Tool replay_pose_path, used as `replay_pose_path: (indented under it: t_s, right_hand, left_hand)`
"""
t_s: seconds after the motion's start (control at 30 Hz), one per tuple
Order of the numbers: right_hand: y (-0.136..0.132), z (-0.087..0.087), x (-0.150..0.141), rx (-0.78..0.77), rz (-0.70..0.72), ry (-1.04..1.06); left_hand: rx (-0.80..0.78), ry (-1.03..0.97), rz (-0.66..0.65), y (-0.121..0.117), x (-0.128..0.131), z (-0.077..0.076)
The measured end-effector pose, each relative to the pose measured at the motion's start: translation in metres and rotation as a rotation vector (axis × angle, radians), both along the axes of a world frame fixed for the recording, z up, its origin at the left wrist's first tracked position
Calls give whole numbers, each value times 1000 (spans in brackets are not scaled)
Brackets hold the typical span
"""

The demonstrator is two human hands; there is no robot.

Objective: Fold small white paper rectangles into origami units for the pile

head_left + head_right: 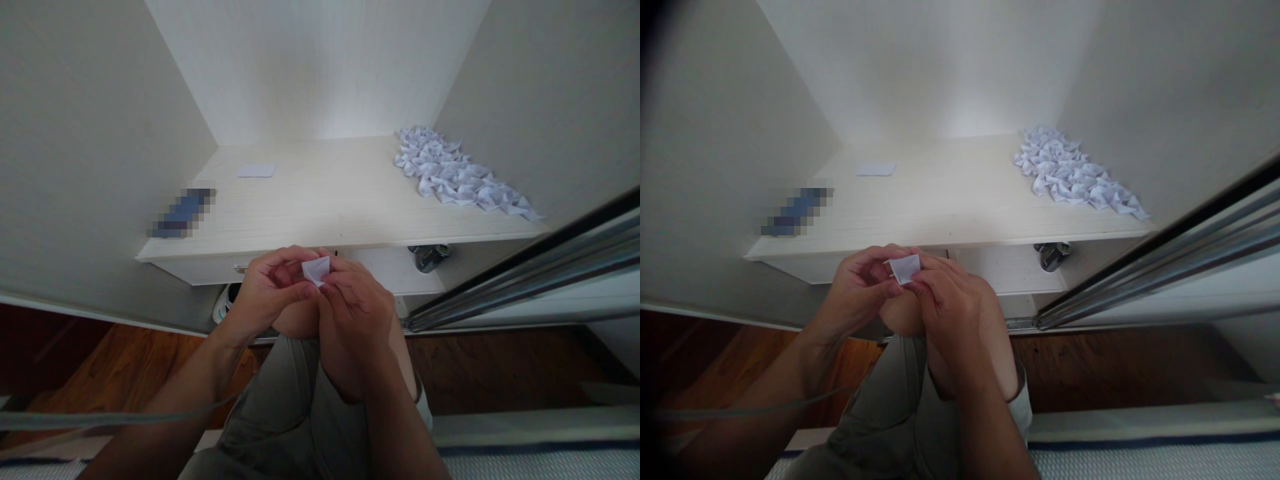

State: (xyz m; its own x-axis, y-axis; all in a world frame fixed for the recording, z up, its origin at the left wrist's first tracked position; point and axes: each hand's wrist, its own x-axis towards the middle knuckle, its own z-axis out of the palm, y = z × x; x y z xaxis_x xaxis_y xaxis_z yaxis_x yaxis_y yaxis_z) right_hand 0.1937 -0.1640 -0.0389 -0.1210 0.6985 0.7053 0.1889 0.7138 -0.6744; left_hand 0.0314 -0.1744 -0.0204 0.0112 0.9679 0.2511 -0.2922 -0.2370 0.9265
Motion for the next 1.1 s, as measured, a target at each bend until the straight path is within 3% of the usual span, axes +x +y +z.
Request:
replay_pose_path:
  t_s: [0.2, 0.37, 0.5, 0.63, 0.9, 1.1]
  right_hand:
    - [0, 1, 2, 31, 4, -120]
    - [1, 2, 1, 44, 18, -66]
    - [1, 3, -1, -35, 24, 53]
    - [0, 3, -3, -211, 19, 171]
    - [-7, 0, -9, -398, 119, 330]
    - [-8, 0, -7, -315, 104, 281]
  left_hand:
    - [64, 50, 83, -2, -2, 0]
    - [50, 56, 136, -5, -4, -4]
    - [37, 91, 220, -6, -7, -10]
    - [31, 103, 308, -7, -4, -8]
    - [65, 0, 289, -11, 5, -1]
    - [187, 180, 287, -15, -1, 11]
